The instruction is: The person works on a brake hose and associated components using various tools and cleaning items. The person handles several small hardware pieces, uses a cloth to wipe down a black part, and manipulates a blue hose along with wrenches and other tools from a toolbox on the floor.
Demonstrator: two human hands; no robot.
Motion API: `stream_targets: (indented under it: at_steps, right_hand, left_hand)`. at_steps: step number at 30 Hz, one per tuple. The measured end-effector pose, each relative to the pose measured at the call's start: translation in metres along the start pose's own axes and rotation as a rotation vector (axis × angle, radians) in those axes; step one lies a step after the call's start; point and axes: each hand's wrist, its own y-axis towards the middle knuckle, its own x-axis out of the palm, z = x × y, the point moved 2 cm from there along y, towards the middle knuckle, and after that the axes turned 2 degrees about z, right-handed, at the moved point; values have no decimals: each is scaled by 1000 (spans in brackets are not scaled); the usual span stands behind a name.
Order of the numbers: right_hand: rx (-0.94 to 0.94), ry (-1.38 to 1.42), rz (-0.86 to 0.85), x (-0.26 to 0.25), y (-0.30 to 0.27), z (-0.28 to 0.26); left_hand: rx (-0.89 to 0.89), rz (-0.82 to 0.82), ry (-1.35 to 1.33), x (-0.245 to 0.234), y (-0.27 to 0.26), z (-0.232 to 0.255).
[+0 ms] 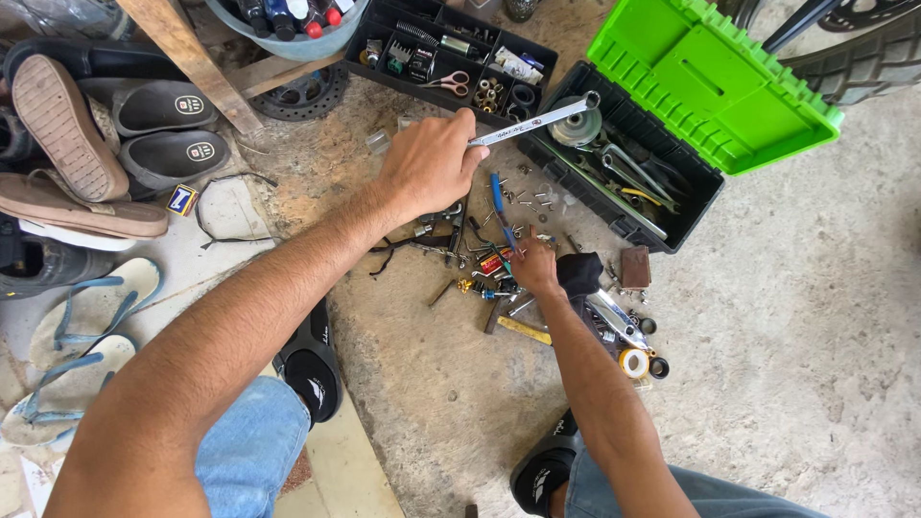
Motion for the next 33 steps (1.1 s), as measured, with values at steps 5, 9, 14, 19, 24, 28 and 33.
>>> stream_targets:
  at_steps: [5, 9, 14, 19, 24, 28, 33]
  right_hand:
    - [-105, 48, 152, -11, -12, -22]
    - [-81, -118, 120, -47, -20, -30]
    - [23, -247, 137, -103, -29, -15]
    - [266, -190, 4, -109, -41, 45]
    - [290, -175, -9, -86, -55, 63]
    - [200, -131, 175, -82, -65, 51]
    - [340, 9, 153, -90, -69, 53]
  left_hand:
    - [-24, -45, -7, 9, 7, 1]
    - [-20, -35, -34, 12, 16, 11]
    - [9, -62, -70, 15, 30, 33]
    - [30, -54, -86, 28, 35, 49]
    - [18, -142, -87, 55, 38, 56]
    - [30, -121, -71, 64, 33, 53]
    - [17, -171, -20, 68, 31, 50]
